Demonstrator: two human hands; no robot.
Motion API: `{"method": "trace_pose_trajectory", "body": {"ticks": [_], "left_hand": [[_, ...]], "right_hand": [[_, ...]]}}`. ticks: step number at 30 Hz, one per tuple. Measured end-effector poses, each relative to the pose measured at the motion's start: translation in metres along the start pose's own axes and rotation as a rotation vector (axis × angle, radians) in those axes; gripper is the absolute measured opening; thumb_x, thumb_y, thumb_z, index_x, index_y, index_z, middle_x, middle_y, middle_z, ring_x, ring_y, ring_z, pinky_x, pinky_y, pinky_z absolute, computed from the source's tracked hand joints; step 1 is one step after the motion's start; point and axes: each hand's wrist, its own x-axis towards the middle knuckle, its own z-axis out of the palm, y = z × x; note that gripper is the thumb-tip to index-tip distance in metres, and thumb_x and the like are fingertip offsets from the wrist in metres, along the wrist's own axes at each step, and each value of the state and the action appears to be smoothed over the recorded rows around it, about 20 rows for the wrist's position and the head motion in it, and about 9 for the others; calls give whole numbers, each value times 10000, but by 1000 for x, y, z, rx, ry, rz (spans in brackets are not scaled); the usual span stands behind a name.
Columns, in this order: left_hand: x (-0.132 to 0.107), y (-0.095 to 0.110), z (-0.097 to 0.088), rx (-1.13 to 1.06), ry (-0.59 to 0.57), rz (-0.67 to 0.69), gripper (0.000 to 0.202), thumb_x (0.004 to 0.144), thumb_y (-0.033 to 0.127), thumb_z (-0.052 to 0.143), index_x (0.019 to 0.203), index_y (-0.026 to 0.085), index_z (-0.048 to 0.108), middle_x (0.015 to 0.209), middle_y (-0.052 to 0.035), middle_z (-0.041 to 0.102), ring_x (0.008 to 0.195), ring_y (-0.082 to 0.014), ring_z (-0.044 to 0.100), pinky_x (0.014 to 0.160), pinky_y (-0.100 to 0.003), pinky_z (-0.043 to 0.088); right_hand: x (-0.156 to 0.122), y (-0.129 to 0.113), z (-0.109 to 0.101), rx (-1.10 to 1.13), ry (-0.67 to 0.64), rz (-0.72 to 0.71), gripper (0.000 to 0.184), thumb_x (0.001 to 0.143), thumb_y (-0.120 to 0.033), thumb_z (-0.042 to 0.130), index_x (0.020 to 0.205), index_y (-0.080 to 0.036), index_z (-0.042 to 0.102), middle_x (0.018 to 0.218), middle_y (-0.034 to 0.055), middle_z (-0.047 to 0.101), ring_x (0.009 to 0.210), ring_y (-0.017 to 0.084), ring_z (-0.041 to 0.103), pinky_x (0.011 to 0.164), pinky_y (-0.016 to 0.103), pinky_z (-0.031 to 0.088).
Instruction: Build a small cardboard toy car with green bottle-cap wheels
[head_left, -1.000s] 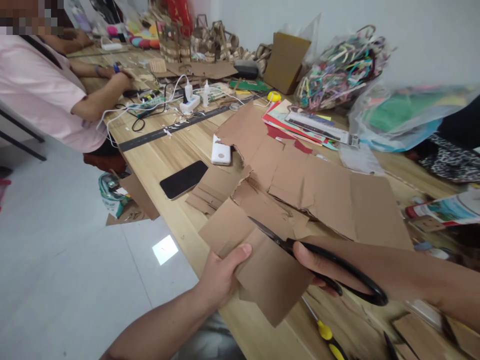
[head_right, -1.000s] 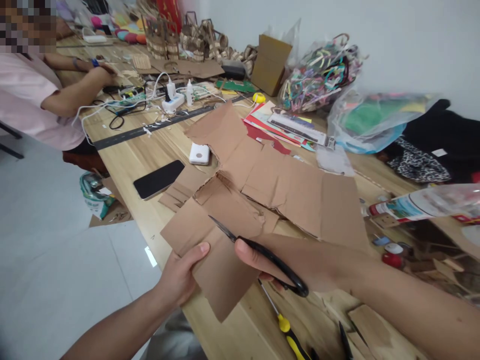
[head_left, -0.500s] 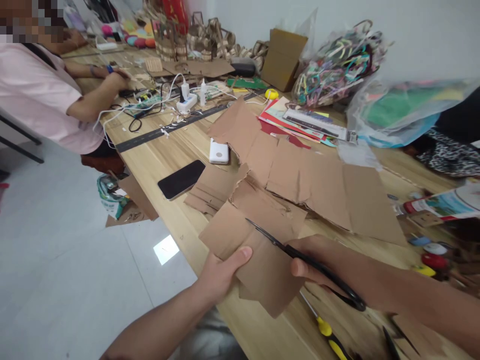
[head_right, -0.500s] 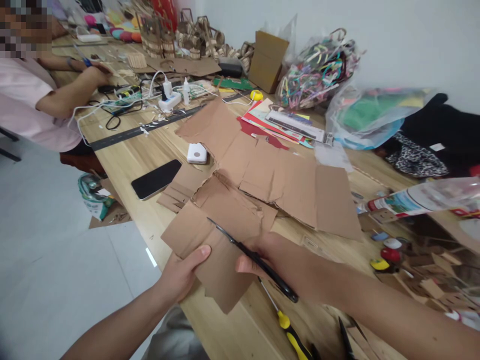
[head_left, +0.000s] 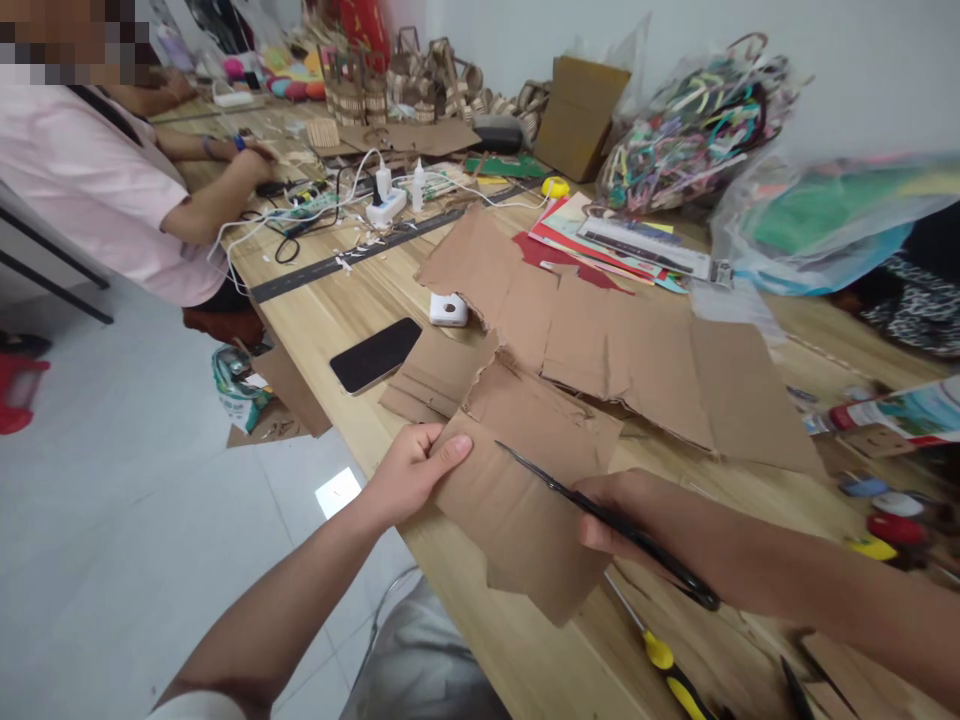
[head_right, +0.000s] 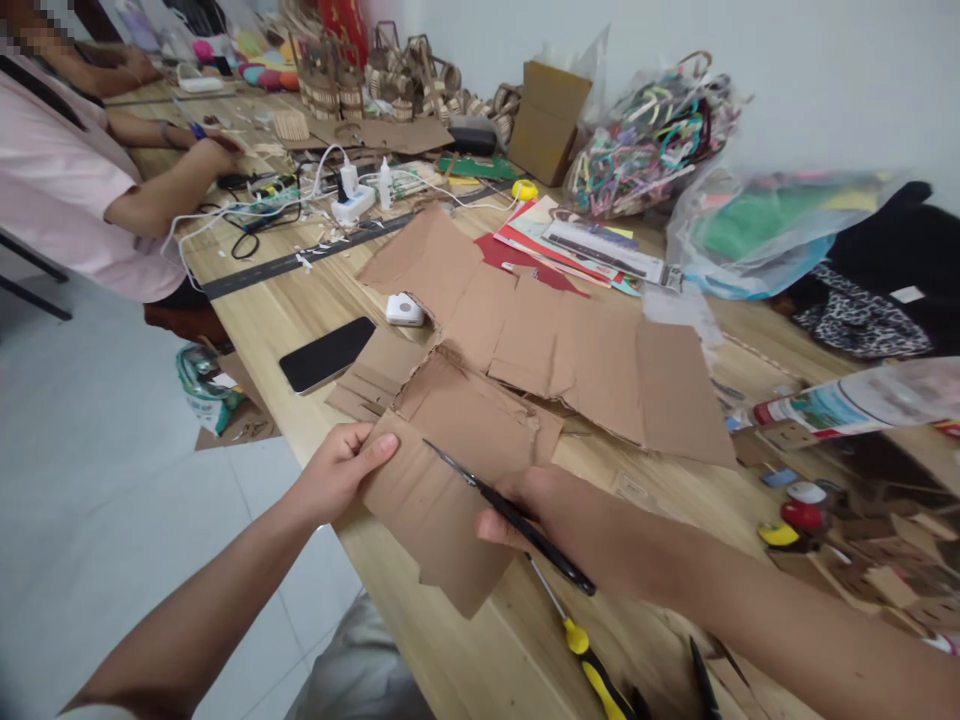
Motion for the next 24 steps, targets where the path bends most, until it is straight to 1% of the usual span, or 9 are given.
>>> {"method": "trace_pose_trajectory", "body": {"ticks": [3, 5, 8, 11, 13, 16, 18, 21, 24], "left_hand": [[0, -3, 8, -53, -44, 0, 671, 530, 791, 793, 518, 169, 540, 519, 38, 456, 507, -79, 346, 486, -234, 240], [-1, -6, 10, -80, -56, -2, 669, 533, 781, 801, 516, 166, 538, 517, 43, 449, 508, -74, 332, 490, -233, 231], [-1, -12, 9, -108, -54, -29, 667, 532, 771, 812, 536, 154, 559, 534, 34, 486, 519, -78, 366, 503, -224, 255], [-1, -17, 7, -148, -42, -66, 655, 530, 754, 828, 582, 135, 621, 561, 8, 563, 539, -97, 446, 533, -222, 327], [-1, -20, 6, -193, -34, -90, 651, 508, 744, 846, 606, 128, 658, 577, -9, 608, 550, -113, 495, 551, -229, 376], [-1, -21, 7, -253, -32, -121, 637, 467, 722, 876, 592, 133, 669, 573, -15, 632, 541, -119, 522, 547, -234, 404], [-1, -22, 9, -273, -42, -134, 624, 459, 708, 888, 585, 135, 674, 561, -12, 634, 529, -118, 525, 542, -234, 406], [-1, -23, 12, -287, -96, -155, 617, 469, 706, 888, 593, 137, 681, 541, -10, 625, 524, -125, 542, 546, -239, 419], [-1, -25, 13, -305, -115, -172, 622, 462, 705, 891, 575, 141, 654, 536, -5, 621, 510, -115, 533, 532, -231, 414]], "right_hand": [[-1, -12, -5, -30, -30, 41, 823, 679, -1031, 198, 693, -234, 406, 661, -35, 390, 613, 145, 362, 550, 291, 271], [0, -18, -7, -42, -59, 44, 849, 662, -1040, 171, 705, -230, 424, 663, -33, 391, 610, 145, 365, 547, 289, 272], [3, -21, -8, -47, -73, 33, 790, 708, -1001, 242, 676, -231, 418, 653, -33, 386, 591, 134, 355, 543, 288, 280], [7, -18, -7, -15, -64, 18, 708, 747, -936, 374, 650, -236, 413, 632, -38, 390, 568, 123, 342, 538, 290, 299], [8, -14, -5, 5, -48, -6, 668, 792, -883, 410, 648, -231, 429, 624, -41, 388, 569, 121, 341, 540, 288, 304], [7, -10, -4, -10, -25, -37, 638, 849, -830, 394, 644, -227, 430, 624, -39, 386, 577, 121, 344, 540, 283, 291], [7, -11, -5, -47, -40, -5, 656, 818, -862, 377, 643, -231, 421, 611, -32, 404, 570, 126, 360, 527, 284, 279], [9, -19, -7, -118, -75, 62, 664, 779, -883, 359, 670, -232, 427, 626, -3, 473, 573, 144, 415, 508, 283, 274], [13, -25, -6, -165, -78, 87, 579, 826, -787, 380, 704, -224, 441, 690, 29, 540, 610, 160, 470, 516, 277, 300]]}}
